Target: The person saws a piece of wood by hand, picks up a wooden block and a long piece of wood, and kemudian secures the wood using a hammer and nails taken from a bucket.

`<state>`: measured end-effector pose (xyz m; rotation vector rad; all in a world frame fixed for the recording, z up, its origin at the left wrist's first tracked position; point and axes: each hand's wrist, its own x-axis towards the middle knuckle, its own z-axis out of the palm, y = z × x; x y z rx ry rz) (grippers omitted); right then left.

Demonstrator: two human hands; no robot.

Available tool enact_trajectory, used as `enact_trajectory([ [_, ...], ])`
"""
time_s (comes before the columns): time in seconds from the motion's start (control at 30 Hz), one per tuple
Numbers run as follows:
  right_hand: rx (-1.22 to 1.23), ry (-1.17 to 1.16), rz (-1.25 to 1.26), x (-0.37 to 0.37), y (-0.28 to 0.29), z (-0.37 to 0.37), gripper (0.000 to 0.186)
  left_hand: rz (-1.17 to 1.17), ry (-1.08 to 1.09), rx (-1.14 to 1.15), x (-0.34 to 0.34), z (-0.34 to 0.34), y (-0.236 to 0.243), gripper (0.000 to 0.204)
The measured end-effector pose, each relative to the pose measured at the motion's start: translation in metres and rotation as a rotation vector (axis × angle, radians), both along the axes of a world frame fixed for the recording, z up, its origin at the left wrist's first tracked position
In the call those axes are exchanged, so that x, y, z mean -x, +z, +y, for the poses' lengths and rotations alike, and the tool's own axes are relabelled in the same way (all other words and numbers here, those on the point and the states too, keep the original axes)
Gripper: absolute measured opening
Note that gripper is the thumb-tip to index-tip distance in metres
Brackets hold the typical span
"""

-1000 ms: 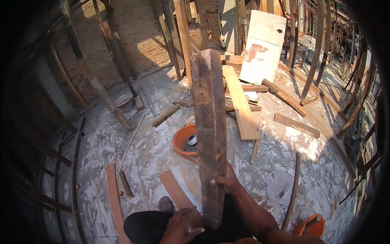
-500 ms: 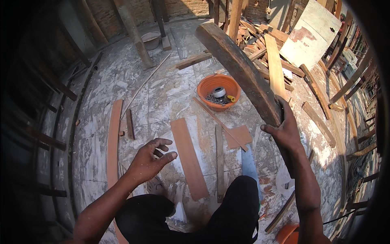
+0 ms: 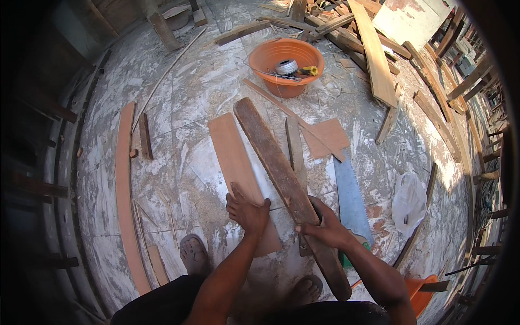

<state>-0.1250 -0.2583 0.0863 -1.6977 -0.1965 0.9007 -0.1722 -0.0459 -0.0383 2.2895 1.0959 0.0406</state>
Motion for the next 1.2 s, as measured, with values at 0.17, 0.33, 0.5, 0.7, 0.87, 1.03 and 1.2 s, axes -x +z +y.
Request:
enact_trajectory([
  [0.17,-0.163,-0.156,0.105,0.034,-0.021,0.024,0.089,-0.347,0.115,0.404,0.006,0.035,0.023,0.109],
  [0.33,-0.143,-0.212,0.179,0.033,-0.059,0.07,0.069,-0.623,0.152,1.12,0.045,0.097,0.043,0.083],
  [0.5,-0.264,-0.201,0.257,0.031,-0.106,0.094,0.052,-0.676,0.074,0.878,0.061,0.084,0.054,0.084],
  [0.7,-0.267,-0.273,0.081,0.025,-0.134,0.133,0.062,-0.554,-0.001,0.412,0.082,0.075,0.055,0.093],
  [0.87,0.506,-0.181,-0.615,0.013,-0.151,0.137,0.063,-0.454,-0.024,0.315,0.073,0.071,0.053,0.096],
  [1.03,0.169,-0.229,-0.515,0.026,-0.138,0.122,0.057,-0.403,-0.1,0.194,0.075,0.065,0.041,0.098],
  [1.2,0.039,-0.316,-0.459,0.061,-0.118,0.091,0.052,-0.36,-0.185,0.1,0.062,0.035,0.041,0.102],
])
